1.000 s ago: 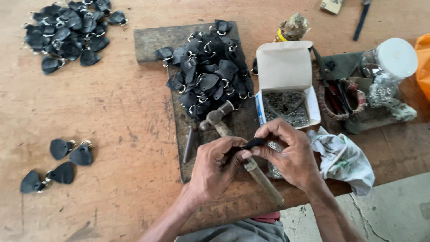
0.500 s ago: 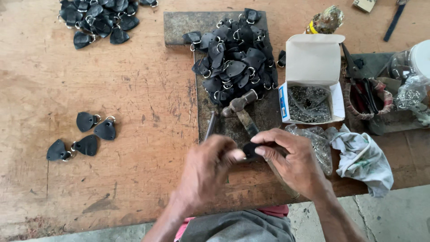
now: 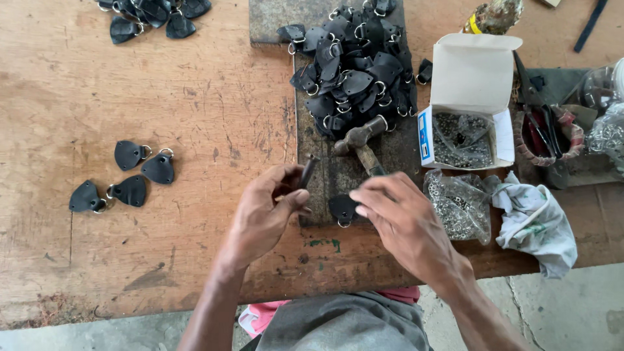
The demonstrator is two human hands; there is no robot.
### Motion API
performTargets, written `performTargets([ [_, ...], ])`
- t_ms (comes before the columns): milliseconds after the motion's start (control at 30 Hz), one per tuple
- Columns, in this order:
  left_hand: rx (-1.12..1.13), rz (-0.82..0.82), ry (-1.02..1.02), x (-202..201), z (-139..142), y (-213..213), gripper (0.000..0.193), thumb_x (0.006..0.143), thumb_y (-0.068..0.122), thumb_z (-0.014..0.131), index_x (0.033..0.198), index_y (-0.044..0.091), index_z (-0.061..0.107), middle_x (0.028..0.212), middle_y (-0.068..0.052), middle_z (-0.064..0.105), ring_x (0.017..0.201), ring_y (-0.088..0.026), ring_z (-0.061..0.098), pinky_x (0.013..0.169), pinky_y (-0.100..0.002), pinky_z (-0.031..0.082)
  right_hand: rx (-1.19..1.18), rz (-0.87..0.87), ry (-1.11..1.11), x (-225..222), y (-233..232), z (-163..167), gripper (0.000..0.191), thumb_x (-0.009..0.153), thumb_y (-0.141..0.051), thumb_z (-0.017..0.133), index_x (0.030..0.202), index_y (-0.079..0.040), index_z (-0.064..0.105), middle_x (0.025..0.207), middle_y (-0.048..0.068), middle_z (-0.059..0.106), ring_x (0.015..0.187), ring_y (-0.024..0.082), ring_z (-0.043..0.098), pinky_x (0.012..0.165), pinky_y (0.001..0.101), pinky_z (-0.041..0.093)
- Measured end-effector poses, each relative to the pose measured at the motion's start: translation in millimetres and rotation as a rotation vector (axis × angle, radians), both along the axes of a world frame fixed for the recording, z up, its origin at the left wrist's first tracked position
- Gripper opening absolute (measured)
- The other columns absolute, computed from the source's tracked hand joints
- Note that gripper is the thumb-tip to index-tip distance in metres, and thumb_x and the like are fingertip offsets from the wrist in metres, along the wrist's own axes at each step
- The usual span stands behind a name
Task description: The person attaches metal split rings to black leather keychain fobs. They pick up a fob, thread a metal ring through its hole, and use a punch and hammer on a steel block to set the fastener, placing finished fobs in a pile on the workbench.
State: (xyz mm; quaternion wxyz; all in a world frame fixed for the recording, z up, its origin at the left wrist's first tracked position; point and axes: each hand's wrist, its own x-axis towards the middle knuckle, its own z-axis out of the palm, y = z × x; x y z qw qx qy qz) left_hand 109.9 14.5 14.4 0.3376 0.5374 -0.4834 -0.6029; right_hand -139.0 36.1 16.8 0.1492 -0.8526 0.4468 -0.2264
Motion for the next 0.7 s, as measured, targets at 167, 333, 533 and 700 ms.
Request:
performTargets([
  [167, -0.040, -0.098, -0.012, -2.9, -5.6, 10.6, 0.027, 0.090, 0.019, 0.074, 0.111, 0.005, 0.065, 0.092, -0.006, 0.074, 0.079, -0.017, 0.069, 0.073, -0.031, 0.061, -0.073, -0.066, -0.040, 0.5, 46.9, -22.0, 0.027, 0.087, -0.007, 0.079, 0.113, -0.013, 0.075, 0.096, 0.004, 0.065, 0.084, 0.016, 0.060, 0.067, 0.0248, 0.057],
  [333, -0.226, -0.096, 0.099, -26.9, -8.1, 5.6, 0.026, 0.087, 0.015, 0.076, 0.110, 0.006, 0.068, 0.098, -0.003, 0.078, 0.090, -0.012, 0.074, 0.083, -0.029, 0.063, -0.129, -0.115, -0.168, 12.5, 62.1, -40.3, 0.039, 0.087, -0.005, 0.078, 0.124, -0.016, 0.072, 0.100, 0.006, 0.064, 0.083, 0.015, 0.063, 0.065, 0.0241, 0.060],
  [533, -0.276, -0.095, -0.049, -34.9, -3.3, 4.0, 0.016, 0.088, 0.009, 0.077, 0.100, 0.000, 0.070, 0.085, -0.007, 0.078, 0.081, -0.011, 0.074, 0.075, -0.030, 0.059, -0.142, -0.164, -0.184, 20.2, 52.2, -38.9, 0.034, 0.082, 0.005, 0.078, 0.114, -0.005, 0.073, 0.095, 0.010, 0.062, 0.078, 0.020, 0.062, 0.061, 0.0342, 0.053],
  [700, -0.267, -0.079, 0.009, -35.2, 0.0, 9.6, 0.014, 0.089, 0.008, 0.076, 0.099, 0.000, 0.069, 0.085, -0.007, 0.079, 0.082, -0.009, 0.073, 0.075, -0.029, 0.059, -0.150, -0.127, -0.220, 19.5, 50.9, -32.2, 0.034, 0.078, 0.008, 0.077, 0.110, -0.002, 0.075, 0.094, 0.008, 0.064, 0.078, 0.020, 0.062, 0.061, 0.0337, 0.053],
])
